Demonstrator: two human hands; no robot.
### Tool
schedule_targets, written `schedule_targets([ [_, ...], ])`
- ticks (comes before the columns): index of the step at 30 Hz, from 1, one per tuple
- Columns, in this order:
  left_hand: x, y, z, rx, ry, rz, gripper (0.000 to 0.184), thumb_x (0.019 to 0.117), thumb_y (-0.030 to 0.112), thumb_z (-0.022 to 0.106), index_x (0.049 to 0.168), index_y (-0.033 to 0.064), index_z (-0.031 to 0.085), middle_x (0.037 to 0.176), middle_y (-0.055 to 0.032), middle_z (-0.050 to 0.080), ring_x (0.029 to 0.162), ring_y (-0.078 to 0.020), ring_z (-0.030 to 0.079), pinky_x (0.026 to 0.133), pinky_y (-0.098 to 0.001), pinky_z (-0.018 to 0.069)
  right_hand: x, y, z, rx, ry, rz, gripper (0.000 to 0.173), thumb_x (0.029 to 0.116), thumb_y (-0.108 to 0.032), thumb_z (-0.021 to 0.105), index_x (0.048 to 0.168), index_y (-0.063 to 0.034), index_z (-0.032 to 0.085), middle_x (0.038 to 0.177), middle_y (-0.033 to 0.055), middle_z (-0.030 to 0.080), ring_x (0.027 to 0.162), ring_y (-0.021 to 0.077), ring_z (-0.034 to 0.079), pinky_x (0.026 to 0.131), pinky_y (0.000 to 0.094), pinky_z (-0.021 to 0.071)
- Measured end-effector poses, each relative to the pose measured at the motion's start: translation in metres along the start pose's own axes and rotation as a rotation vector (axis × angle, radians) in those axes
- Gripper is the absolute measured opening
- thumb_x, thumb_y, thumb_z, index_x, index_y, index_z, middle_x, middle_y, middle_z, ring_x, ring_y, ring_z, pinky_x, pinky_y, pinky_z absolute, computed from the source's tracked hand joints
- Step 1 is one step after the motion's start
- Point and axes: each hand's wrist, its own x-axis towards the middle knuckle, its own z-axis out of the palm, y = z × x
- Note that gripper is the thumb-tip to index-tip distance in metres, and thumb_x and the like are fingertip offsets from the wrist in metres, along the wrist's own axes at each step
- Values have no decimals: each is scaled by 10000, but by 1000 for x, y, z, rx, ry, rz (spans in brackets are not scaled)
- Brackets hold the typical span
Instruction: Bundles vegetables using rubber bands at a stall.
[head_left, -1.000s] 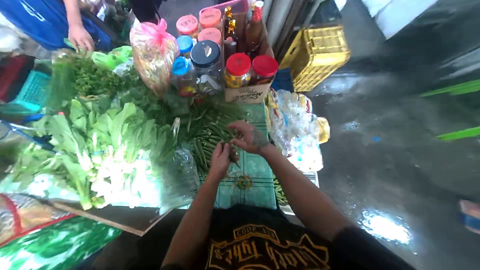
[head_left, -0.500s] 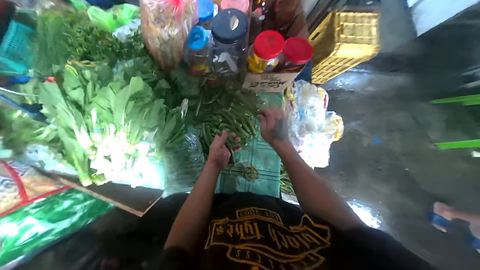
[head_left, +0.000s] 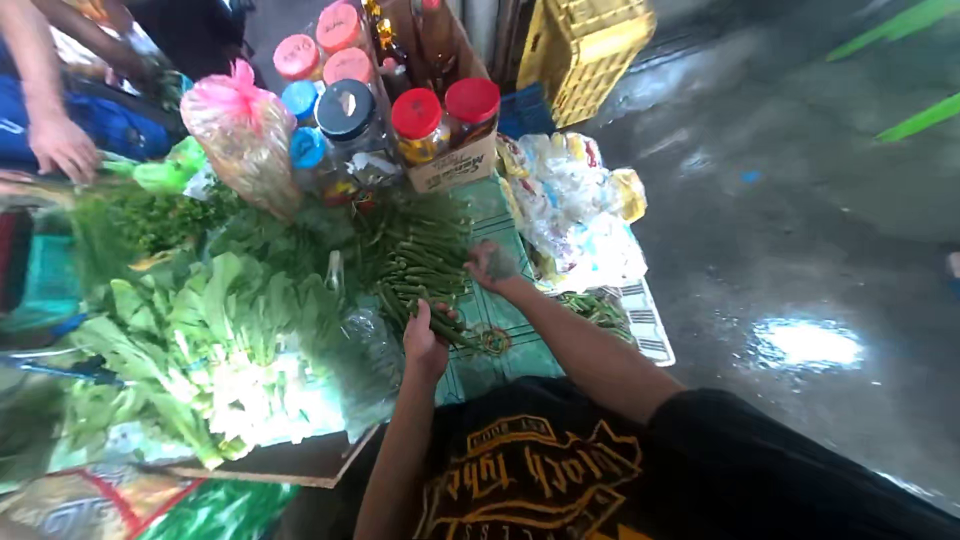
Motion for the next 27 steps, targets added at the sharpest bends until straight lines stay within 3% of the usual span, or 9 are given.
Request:
schedule_targets([
  [3,-8,10,-6,-39,-56,25,469,1136,381,257,1358,29,474,1045,-172,682,911,-307,711,807,-488,609,-20,-12,-25,19,70,-64,293,997,-300,649,1212,-110,710,1245,180,671,1192,401,620,987,612,513],
  [7,-7,4,-22,91,-185,2,559,1132,415,164,1346,26,502,1087,-175,694,961,-306,701,839,-481,594,-64,-5,-68,188,44,-559,176,978,-96,671,1127,-106,764,1073,124,696,989,272,685,897,486,585],
  [10,-7,-6,-15,282,-398,-22,485,1134,365,226,1384,42,488,1105,-139,691,928,-254,701,784,-421,604,-79,-9,-92,209,-116,-808,198,939,-41,679,1048,-152,802,1051,44,695,995,178,671,914,399,584],
  [13,-13,-22,6,428,-535,13,398,1108,298,385,1381,23,477,1137,-133,686,975,-237,699,852,-438,601,-91,-16,-92,222,-142,-761,209,897,-44,752,1096,-107,752,1033,54,735,939,192,710,906,432,603],
  [15,-14,-32,21,427,-546,40,361,1097,269,428,1344,12,483,1096,-138,685,940,-245,703,816,-436,611,-89,-5,-76,258,-3,-765,204,839,-72,803,1030,-102,739,958,42,730,834,177,706,808,424,624],
  [19,-13,-47,25,377,-546,63,335,1071,238,523,1338,37,516,1066,-125,702,918,-230,708,828,-437,610,-95,13,-56,377,117,-785,66,848,-81,770,898,-112,739,975,24,711,877,137,692,794,353,622],
  [20,-13,-48,24,376,-547,62,334,1057,227,554,1336,46,529,1058,-118,702,913,-221,705,832,-430,608,-100,15,-58,437,101,-733,50,878,-110,753,928,-106,744,1019,38,706,870,133,685,774,339,620],
  [23,-18,-44,22,494,-526,102,348,1057,234,560,1353,53,544,1032,-101,700,881,-198,699,817,-405,608,-110,15,-81,628,92,-539,285,993,-245,648,1205,-63,699,1174,107,663,905,171,661,785,367,589],
  [27,-31,-32,27,630,-579,133,333,1075,190,514,1373,41,505,1055,-101,702,893,-196,711,834,-401,614,-113,10,-99,505,164,-511,532,1008,-480,560,1355,-80,608,1314,126,610,1092,225,635,904,415,566],
])
